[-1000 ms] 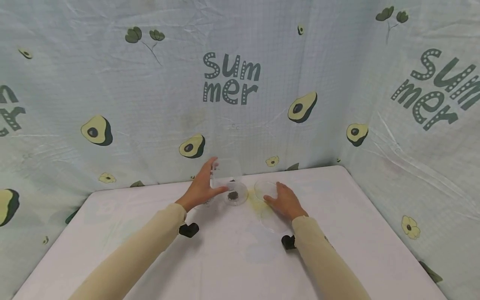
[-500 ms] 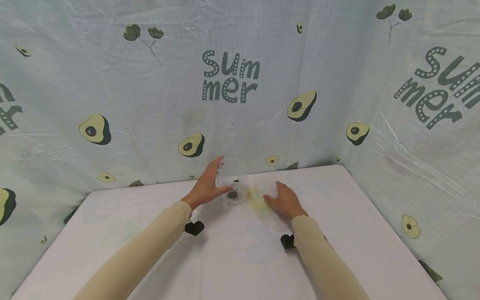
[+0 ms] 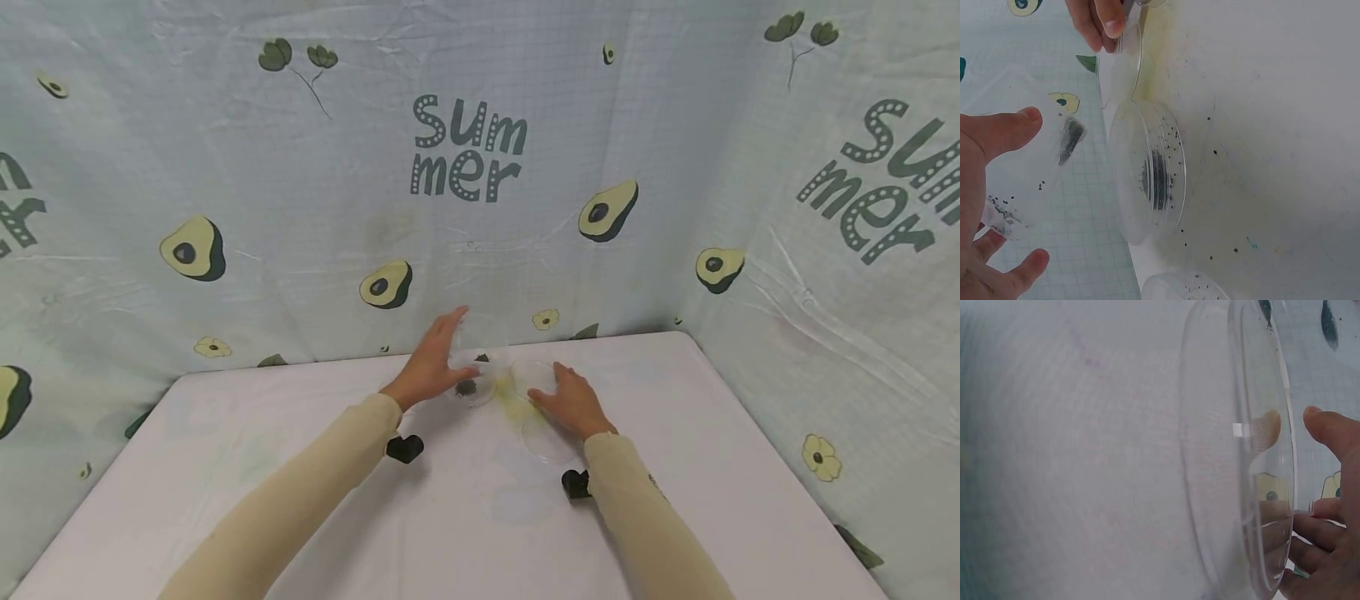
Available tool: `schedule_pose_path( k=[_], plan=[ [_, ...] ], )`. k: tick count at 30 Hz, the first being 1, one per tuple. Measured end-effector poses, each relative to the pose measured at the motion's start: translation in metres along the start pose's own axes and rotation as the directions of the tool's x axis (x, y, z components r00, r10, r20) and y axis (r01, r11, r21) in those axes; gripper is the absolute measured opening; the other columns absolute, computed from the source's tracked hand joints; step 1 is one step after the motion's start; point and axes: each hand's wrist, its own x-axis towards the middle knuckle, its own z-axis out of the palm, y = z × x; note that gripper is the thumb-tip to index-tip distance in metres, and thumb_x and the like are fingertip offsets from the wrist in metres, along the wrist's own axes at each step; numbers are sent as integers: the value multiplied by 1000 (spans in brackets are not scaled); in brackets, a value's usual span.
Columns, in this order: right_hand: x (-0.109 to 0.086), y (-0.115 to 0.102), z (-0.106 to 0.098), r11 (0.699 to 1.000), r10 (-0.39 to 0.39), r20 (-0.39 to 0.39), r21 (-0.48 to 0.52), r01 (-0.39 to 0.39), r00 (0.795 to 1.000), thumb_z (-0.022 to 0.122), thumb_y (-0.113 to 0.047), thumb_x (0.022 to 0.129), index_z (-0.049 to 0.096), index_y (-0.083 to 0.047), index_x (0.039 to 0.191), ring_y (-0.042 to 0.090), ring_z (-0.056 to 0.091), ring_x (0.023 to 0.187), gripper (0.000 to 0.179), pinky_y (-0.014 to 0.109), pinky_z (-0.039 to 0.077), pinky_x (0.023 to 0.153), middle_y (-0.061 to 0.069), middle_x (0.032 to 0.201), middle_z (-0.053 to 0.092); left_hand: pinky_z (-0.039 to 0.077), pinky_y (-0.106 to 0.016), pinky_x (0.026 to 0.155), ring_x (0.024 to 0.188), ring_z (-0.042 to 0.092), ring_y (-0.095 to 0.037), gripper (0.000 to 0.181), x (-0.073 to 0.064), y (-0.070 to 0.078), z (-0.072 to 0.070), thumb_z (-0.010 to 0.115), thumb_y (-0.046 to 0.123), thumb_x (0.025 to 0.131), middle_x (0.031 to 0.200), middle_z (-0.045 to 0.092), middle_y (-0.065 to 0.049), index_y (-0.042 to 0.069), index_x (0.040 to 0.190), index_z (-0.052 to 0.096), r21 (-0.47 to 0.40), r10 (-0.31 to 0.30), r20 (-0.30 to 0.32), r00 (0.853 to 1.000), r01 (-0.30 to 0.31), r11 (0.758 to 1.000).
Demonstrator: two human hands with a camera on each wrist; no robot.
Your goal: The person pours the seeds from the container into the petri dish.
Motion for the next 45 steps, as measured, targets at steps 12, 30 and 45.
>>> schedule_pose_path(
  k=[12,30,45],
  plan=[
    [-8,-4,1,999,50,4,21,-50,999,60,-49,91,23,4,150,44,28,142,87,56,27,115,27,153,30,40,-41,111,140,36,-24,100,7,12,8,80,25,80,152,32,-6,26,155,13,0,-11,34,999,11,1000],
    [-14,-4,-2,999,29,-16,29,-29,999,60,-48,92,25,5,149,44,31,140,85,57,30,114,28,152,33,35,-35,115,142,34,-21,90,14,28,25,82,18,78,152,34,-5,18,150,27,173,86,21,996,-88,981],
    [-9,3,0,999,17,-23,37,-16,1000,60,-49,91,26,3,150,44,32,140,86,58,31,113,26,152,33,45,-37,106,139,38,-19,87,22,39,39,81,14,77,148,39,-4,22,148,32,363,246,22,969,-237,901]
  ],
)
